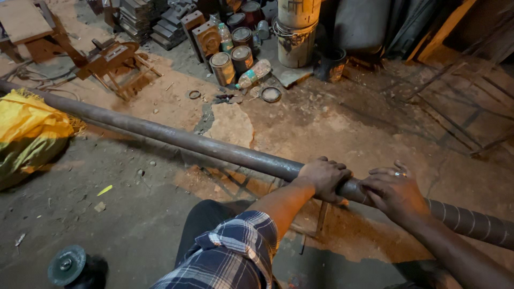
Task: The person marks a long metal pipe with a white marker, drawing evenly spaced circumferential lines along its length. They rotate the pipe with both hands to continue marking new sections.
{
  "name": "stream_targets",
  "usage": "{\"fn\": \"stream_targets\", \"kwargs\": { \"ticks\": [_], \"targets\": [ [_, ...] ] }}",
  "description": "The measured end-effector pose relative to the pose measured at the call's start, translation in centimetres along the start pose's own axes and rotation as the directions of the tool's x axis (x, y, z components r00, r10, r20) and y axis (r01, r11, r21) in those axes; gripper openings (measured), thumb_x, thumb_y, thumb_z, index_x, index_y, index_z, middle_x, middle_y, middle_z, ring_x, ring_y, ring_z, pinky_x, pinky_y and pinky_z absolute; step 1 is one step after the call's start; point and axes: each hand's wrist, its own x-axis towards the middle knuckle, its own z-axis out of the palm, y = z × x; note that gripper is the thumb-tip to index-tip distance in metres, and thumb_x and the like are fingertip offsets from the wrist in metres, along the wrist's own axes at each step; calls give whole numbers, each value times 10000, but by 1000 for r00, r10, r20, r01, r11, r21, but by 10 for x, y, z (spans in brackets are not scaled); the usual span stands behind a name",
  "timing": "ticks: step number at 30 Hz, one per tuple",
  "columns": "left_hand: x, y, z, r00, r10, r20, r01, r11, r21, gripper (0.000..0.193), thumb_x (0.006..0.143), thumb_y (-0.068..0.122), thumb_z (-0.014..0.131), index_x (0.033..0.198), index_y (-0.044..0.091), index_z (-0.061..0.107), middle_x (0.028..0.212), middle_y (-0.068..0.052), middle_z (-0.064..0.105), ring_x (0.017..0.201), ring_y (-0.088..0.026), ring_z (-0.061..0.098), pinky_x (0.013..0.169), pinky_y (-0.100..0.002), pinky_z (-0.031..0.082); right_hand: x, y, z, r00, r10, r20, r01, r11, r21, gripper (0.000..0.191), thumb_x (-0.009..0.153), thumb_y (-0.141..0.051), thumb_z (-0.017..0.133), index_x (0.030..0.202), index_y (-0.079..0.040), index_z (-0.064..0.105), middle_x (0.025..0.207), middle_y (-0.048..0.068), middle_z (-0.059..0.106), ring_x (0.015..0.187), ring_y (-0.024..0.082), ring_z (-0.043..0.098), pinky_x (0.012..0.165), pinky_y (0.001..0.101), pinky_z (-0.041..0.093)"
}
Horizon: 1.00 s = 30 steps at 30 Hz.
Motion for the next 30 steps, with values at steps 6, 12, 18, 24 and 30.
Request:
{"fn": "stream_targets", "kwargs": {
  "ticks": [6,12,18,24,30],
  "targets": [
    [-4,1,0,998,9,-60,-11,999,-32,809,695,667,748,1315,166,617,1271,-61,659,1214,-244,625,1045,-411,429,1,2,0,999,-11,50,11,1000,-6,281,759,-289,780,1040,-284,789,1072,-71,758,1190,151,632,1156,550,324],
    [-3,2,0,998,0,-62,-2,999,-36,801,687,678,743,1301,177,627,1264,-58,670,1199,-259,633,1032,-416,446,2,2,-1,999,-33,25,33,999,-7,298,742,-291,777,1040,-282,788,1058,-52,757,1170,157,641,1145,536,336],
    [-2,0,2,998,15,-62,-18,999,-43,825,724,720,716,1324,165,610,1271,-85,662,1205,-276,630,1046,-432,438,4,-10,-17,994,110,24,-111,993,34,253,772,-246,756,1022,-208,766,1075,-12,755,1075,204,682,1152,541,360],
    [-1,-2,5,994,34,-99,-39,998,-44,806,718,695,728,1312,165,609,1267,-84,657,1203,-275,617,1036,-432,427,8,-20,-27,991,130,41,-133,987,90,237,799,-244,739,1030,-195,761,1034,-12,766,1021,210,700,1145,545,371],
    [-5,-1,4,996,12,-84,-14,999,-29,778,721,678,729,1308,179,628,1220,-66,679,1181,-258,637,1036,-414,443,6,-15,-20,994,108,26,-109,992,70,241,793,-267,736,1022,-200,765,1017,-6,769,1012,211,712,1146,554,376]
  ]
}}
